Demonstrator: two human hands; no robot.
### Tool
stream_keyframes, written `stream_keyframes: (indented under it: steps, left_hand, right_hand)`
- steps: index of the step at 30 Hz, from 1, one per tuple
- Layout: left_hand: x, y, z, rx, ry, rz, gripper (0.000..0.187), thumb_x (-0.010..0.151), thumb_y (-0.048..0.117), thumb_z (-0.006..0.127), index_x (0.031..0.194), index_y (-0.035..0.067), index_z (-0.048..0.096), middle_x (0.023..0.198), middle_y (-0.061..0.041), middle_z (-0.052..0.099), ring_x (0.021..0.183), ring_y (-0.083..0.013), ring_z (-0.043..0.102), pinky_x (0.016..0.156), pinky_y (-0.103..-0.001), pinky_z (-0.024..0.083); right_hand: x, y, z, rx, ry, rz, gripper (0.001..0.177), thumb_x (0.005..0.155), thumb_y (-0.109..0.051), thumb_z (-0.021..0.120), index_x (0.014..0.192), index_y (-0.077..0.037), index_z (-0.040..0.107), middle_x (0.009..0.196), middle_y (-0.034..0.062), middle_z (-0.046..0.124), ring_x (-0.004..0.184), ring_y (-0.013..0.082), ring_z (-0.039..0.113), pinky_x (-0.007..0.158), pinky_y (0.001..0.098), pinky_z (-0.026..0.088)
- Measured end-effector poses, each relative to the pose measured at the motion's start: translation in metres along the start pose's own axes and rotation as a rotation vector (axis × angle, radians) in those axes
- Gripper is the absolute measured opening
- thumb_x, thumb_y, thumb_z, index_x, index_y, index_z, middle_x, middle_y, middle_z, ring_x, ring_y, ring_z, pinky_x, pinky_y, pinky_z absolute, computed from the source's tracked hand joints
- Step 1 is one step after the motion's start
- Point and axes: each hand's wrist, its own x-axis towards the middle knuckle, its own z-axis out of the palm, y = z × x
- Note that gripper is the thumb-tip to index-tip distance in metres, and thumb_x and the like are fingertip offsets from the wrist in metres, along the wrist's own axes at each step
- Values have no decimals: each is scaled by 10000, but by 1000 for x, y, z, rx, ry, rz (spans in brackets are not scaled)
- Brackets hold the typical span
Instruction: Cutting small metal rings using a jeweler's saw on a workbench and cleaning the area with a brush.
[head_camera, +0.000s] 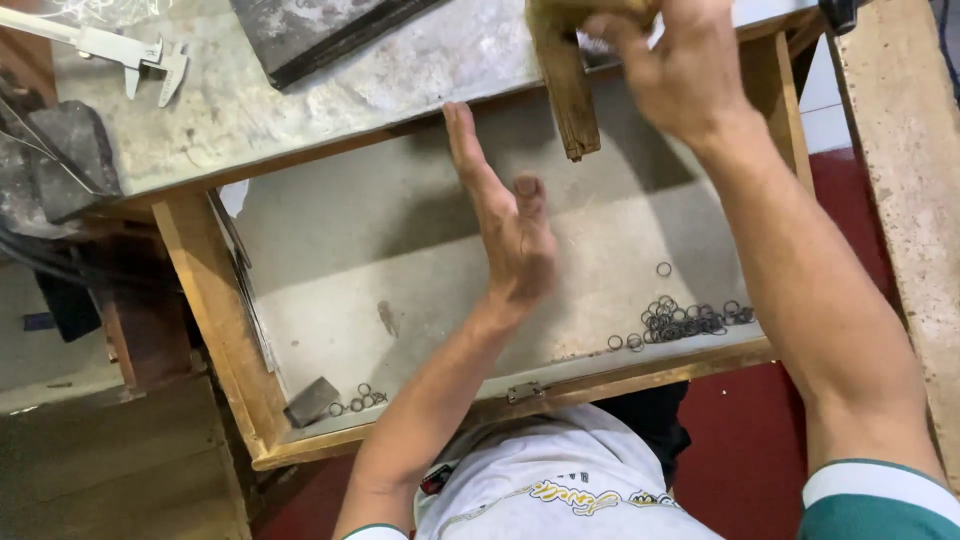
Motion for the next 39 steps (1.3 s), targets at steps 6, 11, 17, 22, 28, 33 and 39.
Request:
stream_keyframes:
  steps: [6, 11, 17, 22, 28, 33, 39]
  left_hand:
    - [-19, -7, 0, -1, 20, 9, 817, 1120, 684, 221, 1667, 102, 50, 1783, -133, -11, 1696, -307, 38, 1429, -562, 56]
    - [-21, -6, 7, 18, -3, 56, 756, 1149, 594, 269, 1676, 91, 68, 1789, -133, 16, 1711, -313, 39, 1444, -546, 93]
    - [-27, -7, 8, 32, 4, 76, 740, 1155, 553, 276, 1667, 58, 77, 1778, -155, 20, 1698, -324, 42, 1432, -538, 109]
    - [-22, 0, 15, 77, 4, 69, 754, 1137, 547, 266, 1657, 33, 81, 1771, -169, 48, 1693, -331, 77, 1430, -512, 122]
    - [-14, -1, 26, 116, 19, 84, 758, 1131, 540, 311, 1663, 63, 60, 1774, -164, 46, 1692, -328, 87, 1431, -520, 113]
    - [-11, -18, 25, 80, 4, 183, 804, 1100, 508, 398, 1681, 53, 80, 1749, -195, 34, 1643, -346, 30, 1339, -505, 25]
    - [-9, -21, 21, 101, -3, 175, 809, 1085, 491, 428, 1675, 46, 99, 1744, -200, 59, 1642, -346, 58, 1339, -506, 43]
  right_hand:
    - [-49, -54, -13, -68, -193, -98, 169, 1109, -19, 561, 1218, 91, 631, 1188, 282, 708, 1098, 423, 694, 975, 515, 582]
    - [-35, -52, -18, -93, 62, -76, 260, 1066, 229, 688, 1285, 160, 567, 1242, 327, 674, 1122, 452, 706, 1013, 495, 602]
    - [-79, -86, -13, -67, -114, 83, 379, 1012, -2, 745, 1351, 50, 584, 1210, 224, 729, 915, 297, 737, 818, 385, 631]
    - [-103, -15, -23, -372, 281, 4, 203, 1132, -79, 647, 1274, 65, 630, 1057, 207, 694, 848, 282, 538, 724, 402, 491]
    - [-123, 0, -28, -448, 158, 71, 224, 1017, 114, 774, 1215, 40, 700, 1108, 209, 573, 1014, 349, 524, 868, 454, 484]
    - [-138, 19, -21, -581, 107, 17, 403, 892, 35, 832, 1277, -82, 804, 1103, 69, 568, 1016, 306, 624, 824, 396, 505]
    - [-134, 22, -23, -513, 160, -37, 479, 846, 118, 779, 1272, -95, 836, 1115, 94, 604, 987, 311, 604, 851, 407, 497]
